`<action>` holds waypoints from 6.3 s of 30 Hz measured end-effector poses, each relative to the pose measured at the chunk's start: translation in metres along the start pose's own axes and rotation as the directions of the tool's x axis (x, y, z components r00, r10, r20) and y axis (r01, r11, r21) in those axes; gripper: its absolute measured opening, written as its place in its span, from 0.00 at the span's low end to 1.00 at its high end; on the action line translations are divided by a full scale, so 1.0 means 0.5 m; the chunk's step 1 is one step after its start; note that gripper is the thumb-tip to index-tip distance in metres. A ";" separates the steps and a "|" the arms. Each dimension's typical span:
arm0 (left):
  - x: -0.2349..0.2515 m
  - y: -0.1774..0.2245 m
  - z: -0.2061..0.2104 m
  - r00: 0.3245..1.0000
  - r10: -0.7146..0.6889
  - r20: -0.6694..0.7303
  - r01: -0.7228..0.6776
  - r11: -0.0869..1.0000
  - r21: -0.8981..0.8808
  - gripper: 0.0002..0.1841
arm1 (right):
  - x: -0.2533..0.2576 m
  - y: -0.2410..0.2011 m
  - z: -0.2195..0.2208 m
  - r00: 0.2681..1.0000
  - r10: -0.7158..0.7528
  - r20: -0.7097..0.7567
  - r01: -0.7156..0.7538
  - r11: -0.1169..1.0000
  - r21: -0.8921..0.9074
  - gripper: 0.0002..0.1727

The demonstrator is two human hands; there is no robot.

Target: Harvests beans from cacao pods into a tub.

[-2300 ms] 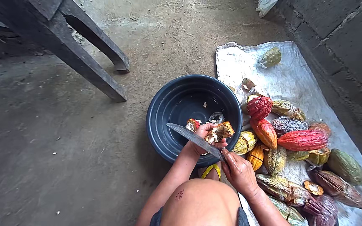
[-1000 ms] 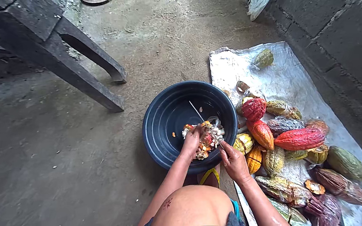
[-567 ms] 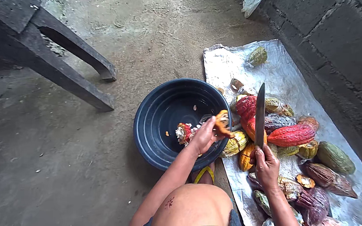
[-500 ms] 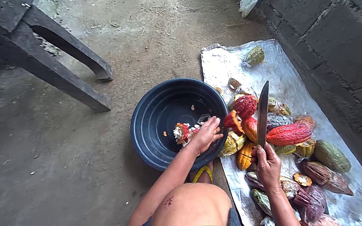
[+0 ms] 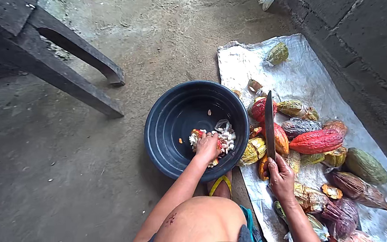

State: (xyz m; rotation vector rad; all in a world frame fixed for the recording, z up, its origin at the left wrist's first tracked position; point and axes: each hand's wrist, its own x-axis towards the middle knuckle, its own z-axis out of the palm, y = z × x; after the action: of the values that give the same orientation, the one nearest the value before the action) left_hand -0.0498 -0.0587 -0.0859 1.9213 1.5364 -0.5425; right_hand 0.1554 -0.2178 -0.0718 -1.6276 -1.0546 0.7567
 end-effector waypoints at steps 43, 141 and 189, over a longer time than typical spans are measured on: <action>-0.082 -0.047 -0.025 0.876 0.453 0.168 0.377 -0.425 -0.823 0.32 | 0.031 -0.061 0.066 0.919 -0.225 0.324 0.355 0.832 -0.426 0.22; -0.064 -0.011 0.017 0.995 -0.082 -0.050 -0.090 -0.613 -0.785 0.20 | 0.023 -0.053 0.122 0.916 0.141 0.377 -0.223 0.958 0.182 0.21; -0.092 0.004 -0.021 0.996 -0.051 0.074 0.067 -0.122 -0.990 0.33 | 0.096 -0.095 0.085 0.891 0.338 0.304 -0.453 0.710 0.539 0.17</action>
State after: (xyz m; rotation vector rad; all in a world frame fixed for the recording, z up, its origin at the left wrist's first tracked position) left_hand -0.0597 -0.0851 -0.0478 0.4943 1.2477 0.6156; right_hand 0.1261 -0.1517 -0.0378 -1.2370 -0.4807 1.4006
